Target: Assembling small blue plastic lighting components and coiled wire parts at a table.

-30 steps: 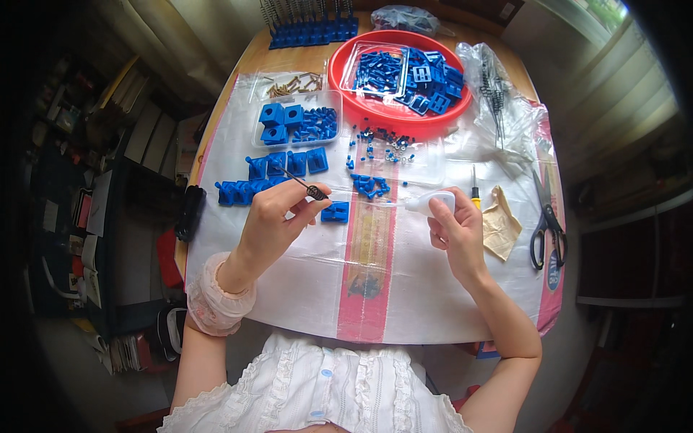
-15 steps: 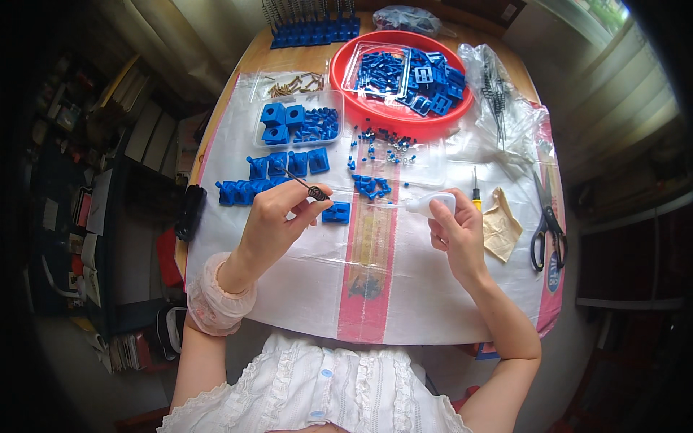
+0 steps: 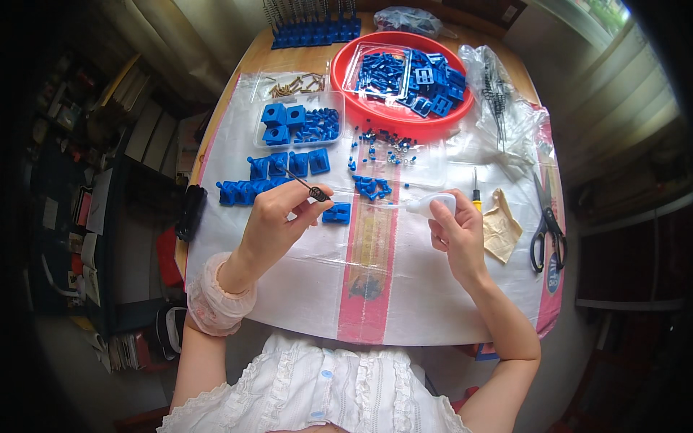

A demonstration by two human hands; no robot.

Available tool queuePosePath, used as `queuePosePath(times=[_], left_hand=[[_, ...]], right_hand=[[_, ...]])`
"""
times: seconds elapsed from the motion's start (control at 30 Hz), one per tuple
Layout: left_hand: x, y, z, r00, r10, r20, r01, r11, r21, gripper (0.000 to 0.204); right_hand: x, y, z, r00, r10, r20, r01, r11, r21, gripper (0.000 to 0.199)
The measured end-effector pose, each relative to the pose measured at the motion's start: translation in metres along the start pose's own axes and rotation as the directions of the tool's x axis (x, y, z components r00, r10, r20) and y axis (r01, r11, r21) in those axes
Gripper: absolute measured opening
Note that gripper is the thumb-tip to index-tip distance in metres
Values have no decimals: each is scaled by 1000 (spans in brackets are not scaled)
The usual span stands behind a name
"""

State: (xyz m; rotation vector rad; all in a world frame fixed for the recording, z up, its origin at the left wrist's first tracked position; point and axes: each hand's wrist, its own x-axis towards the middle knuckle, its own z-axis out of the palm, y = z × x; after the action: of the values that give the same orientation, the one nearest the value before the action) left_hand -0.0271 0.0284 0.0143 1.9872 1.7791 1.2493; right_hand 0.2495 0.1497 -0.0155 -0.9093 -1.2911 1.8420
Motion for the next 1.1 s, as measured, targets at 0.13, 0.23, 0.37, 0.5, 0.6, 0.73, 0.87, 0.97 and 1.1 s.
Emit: queuePosePath(times=[0.13,0.23,0.37,0.5,0.6,0.73,0.87,0.97,1.1], left_hand=[[0,0,0,1000,1,-1,-1,1000,-1,12],[0,-1,0,1000,2,2,-2,1000,2,13],[-1,-1,1,1000,-2,0,2,1000,1,13],[-1,-2,1,1000,-5,4,5,1000,9,14],[-1,-3,1,1000,4,2,-4,1000,10,14],[-1,-1,0,1000,9,6,-9,1000,15,15],[-1,-3,1,1000,-2,5,2,1000,2,14],[-2,-3,1,1000,-2,5,2,1000,3,14],[-2,-3,0,1000,3,5,-3,1000,11,14]], right_hand=[[1,0,-1,1000,-5,9,5,1000,-9,14],[1,1,-2,1000,-13,5,13,1000,-17,15],[1,0,0,1000,-18,7,19,999,-34,16],[1,-2,2,1000,-9,-1,9,999,-49,16],[1,-3,2,1000,0,1,0,999,-41,16],[1,-3,3,1000,-6,9,6,999,-40,15],[0,-5,6,1000,8,-23,-9,999,-46,14],[0,-5,6,1000,8,-28,-9,999,-52,14],[0,-4,5,1000,11,-14,-12,999,-47,14]])
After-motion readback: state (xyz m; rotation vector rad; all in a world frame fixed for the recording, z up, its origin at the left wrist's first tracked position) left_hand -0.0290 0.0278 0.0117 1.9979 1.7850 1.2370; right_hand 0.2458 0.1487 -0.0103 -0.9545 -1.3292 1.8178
